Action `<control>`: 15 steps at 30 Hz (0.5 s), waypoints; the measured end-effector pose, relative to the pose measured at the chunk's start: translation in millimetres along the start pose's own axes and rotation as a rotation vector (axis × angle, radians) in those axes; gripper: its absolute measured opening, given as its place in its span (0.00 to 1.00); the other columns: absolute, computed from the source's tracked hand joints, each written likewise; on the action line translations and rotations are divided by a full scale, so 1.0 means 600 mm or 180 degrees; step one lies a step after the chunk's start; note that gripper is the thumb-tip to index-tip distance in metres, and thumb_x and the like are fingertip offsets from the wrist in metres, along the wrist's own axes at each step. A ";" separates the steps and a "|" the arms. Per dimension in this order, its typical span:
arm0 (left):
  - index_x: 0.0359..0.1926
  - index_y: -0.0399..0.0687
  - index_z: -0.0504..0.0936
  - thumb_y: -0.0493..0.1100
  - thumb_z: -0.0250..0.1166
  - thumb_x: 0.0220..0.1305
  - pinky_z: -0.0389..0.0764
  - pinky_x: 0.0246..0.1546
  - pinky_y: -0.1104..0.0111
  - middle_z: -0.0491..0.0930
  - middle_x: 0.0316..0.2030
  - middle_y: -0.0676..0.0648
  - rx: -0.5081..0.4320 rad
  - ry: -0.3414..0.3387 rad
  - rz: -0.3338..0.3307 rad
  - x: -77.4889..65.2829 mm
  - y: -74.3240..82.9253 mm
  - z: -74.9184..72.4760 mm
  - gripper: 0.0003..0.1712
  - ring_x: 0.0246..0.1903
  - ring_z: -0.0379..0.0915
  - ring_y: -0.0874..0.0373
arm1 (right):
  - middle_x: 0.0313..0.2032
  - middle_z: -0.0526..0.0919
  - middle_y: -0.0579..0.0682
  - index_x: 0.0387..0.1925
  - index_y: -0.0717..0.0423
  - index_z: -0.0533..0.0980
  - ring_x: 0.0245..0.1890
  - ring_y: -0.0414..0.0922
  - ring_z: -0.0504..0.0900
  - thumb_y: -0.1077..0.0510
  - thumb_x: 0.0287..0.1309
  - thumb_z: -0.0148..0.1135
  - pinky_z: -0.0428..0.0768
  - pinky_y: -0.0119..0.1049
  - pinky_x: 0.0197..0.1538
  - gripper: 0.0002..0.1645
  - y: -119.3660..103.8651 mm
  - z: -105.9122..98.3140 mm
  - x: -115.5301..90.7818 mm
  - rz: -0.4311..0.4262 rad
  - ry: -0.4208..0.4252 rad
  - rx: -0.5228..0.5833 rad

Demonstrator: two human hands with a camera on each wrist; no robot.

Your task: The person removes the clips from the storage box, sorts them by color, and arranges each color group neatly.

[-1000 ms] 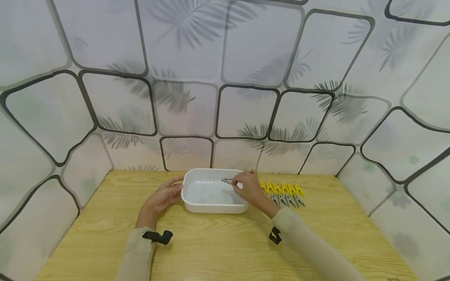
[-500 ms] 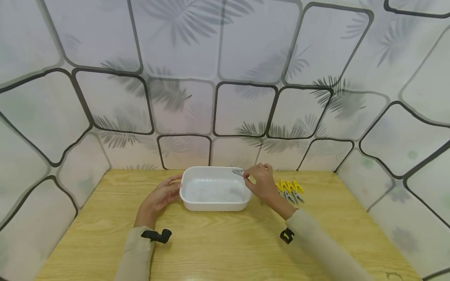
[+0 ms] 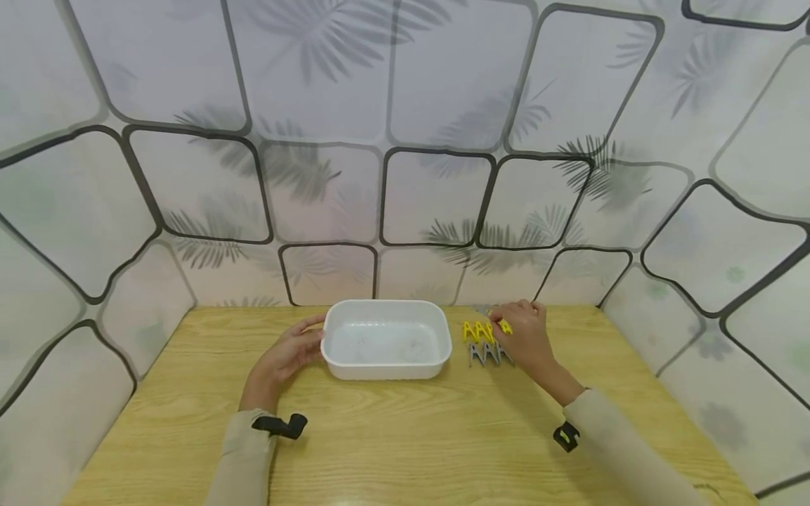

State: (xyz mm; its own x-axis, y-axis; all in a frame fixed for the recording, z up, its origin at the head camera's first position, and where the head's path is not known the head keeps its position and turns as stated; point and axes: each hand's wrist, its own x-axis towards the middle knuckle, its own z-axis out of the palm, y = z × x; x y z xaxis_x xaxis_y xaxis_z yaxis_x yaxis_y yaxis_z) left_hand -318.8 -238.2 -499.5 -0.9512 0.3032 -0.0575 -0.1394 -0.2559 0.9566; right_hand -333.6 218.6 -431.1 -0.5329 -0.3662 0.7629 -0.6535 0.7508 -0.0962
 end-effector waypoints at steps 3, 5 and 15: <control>0.76 0.37 0.59 0.35 0.52 0.78 0.84 0.44 0.70 0.85 0.46 0.55 -0.0016 0.0000 0.0000 0.000 0.000 0.000 0.29 0.44 0.82 0.63 | 0.30 0.87 0.55 0.29 0.58 0.84 0.33 0.55 0.76 0.73 0.48 0.75 0.65 0.61 0.48 0.10 0.024 -0.013 -0.019 0.0075 -0.0040 -0.0153; 0.75 0.38 0.60 0.34 0.52 0.78 0.84 0.44 0.70 0.85 0.46 0.55 -0.0027 0.0008 0.0004 0.000 0.001 0.001 0.28 0.43 0.82 0.63 | 0.29 0.87 0.55 0.29 0.58 0.84 0.33 0.55 0.77 0.73 0.47 0.76 0.66 0.63 0.48 0.10 0.038 -0.021 -0.031 0.0111 -0.0046 -0.0268; 0.74 0.39 0.61 0.34 0.52 0.78 0.84 0.44 0.71 0.84 0.45 0.55 -0.0041 0.0040 -0.0014 0.002 0.002 0.002 0.27 0.44 0.82 0.63 | 0.28 0.86 0.56 0.28 0.60 0.83 0.32 0.55 0.77 0.74 0.46 0.75 0.67 0.60 0.48 0.10 0.100 -0.057 -0.079 0.0415 -0.0136 -0.0476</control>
State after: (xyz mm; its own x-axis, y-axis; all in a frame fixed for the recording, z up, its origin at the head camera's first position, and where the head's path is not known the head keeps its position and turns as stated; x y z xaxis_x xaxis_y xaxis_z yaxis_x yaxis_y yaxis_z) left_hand -319.6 -236.9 -497.9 -0.9540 0.2927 -0.0653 -0.1469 -0.2665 0.9526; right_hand -329.2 299.8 -451.2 -0.6322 -0.2812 0.7220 -0.4921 0.8655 -0.0938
